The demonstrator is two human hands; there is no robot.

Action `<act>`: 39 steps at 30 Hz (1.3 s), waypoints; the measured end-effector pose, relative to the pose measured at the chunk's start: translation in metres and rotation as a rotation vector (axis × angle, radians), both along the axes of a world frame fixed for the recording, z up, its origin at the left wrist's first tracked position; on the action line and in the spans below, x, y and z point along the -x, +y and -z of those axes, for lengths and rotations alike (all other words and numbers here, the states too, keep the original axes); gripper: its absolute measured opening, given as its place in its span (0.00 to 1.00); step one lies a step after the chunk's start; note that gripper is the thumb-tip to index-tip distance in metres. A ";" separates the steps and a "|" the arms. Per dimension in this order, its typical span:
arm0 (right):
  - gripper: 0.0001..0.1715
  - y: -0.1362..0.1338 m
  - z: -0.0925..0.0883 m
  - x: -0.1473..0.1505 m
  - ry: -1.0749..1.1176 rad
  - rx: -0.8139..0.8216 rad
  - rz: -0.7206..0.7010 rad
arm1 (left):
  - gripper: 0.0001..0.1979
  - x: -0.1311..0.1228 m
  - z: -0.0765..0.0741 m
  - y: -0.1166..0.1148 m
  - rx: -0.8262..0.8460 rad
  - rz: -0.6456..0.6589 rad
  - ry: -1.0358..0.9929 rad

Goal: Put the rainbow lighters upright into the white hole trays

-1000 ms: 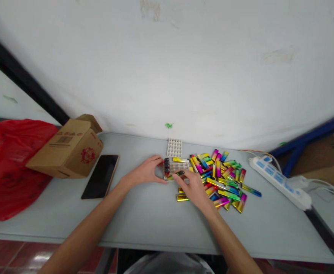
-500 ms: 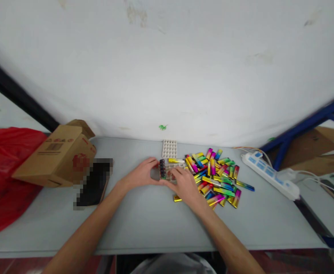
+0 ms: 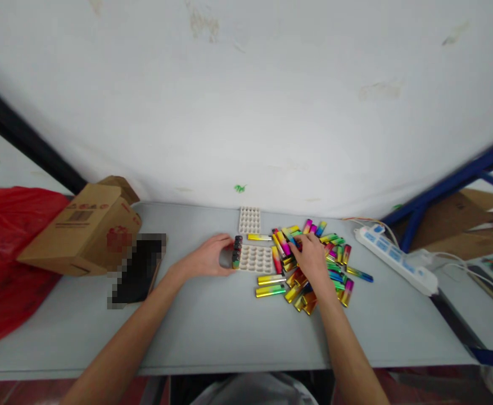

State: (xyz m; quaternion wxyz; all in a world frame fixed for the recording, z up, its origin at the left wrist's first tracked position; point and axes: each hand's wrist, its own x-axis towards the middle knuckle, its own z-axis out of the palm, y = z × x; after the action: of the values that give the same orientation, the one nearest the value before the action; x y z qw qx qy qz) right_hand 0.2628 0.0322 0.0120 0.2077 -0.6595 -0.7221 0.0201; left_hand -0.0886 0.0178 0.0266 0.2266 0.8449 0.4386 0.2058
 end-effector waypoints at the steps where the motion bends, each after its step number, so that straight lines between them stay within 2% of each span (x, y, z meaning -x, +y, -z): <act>1: 0.14 -0.001 -0.001 0.000 0.028 -0.005 -0.001 | 0.22 0.000 0.000 0.000 0.000 -0.003 0.000; 5: 0.22 -0.004 -0.010 0.003 0.283 -0.057 0.000 | 0.26 -0.002 -0.004 -0.003 0.012 -0.029 -0.029; 10: 0.31 -0.007 -0.023 0.018 0.849 -0.021 -0.007 | 0.33 -0.005 -0.004 -0.002 0.028 -0.092 -0.063; 14: 0.31 -0.012 -0.029 0.039 1.227 0.085 -0.048 | 0.34 -0.006 -0.002 0.000 0.017 -0.093 -0.051; 18: 0.30 -0.022 -0.036 0.060 1.462 0.318 -0.214 | 0.33 -0.006 -0.001 0.001 0.008 -0.091 -0.047; 20: 0.30 -0.027 -0.037 0.067 1.487 0.424 -0.276 | 0.32 -0.005 0.000 0.001 0.001 -0.088 -0.046; 23: 0.33 -0.032 -0.037 0.073 1.429 0.507 -0.295 | 0.31 -0.004 0.001 0.002 0.004 -0.079 -0.041; 25: 0.35 -0.033 -0.034 0.075 1.325 0.467 -0.277 | 0.32 -0.003 0.001 0.003 0.009 -0.076 -0.035; 28: 0.41 -0.034 -0.030 0.077 1.137 0.287 -0.242 | 0.32 -0.002 0.000 0.004 0.009 -0.074 -0.032; 30: 0.43 -0.034 -0.027 0.078 1.069 0.227 -0.247 | 0.32 -0.003 0.000 0.003 0.005 -0.072 -0.030; 32: 0.44 -0.034 -0.024 0.080 1.092 0.265 -0.237 | 0.31 -0.003 -0.001 0.003 0.001 -0.074 -0.021; 36: 0.45 -0.033 -0.021 0.085 1.239 0.410 -0.113 | 0.31 -0.003 -0.002 0.003 -0.011 -0.084 -0.007; 39: 0.44 -0.033 -0.022 0.089 1.288 0.442 -0.071 | 0.31 -0.004 -0.003 0.003 -0.007 -0.085 -0.013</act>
State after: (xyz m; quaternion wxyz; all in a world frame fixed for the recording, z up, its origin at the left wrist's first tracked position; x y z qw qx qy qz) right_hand 0.1743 -0.0004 0.0341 0.4556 -0.5187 -0.4548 0.5625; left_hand -0.0851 0.0206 0.0297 0.2178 0.8250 0.4717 0.2221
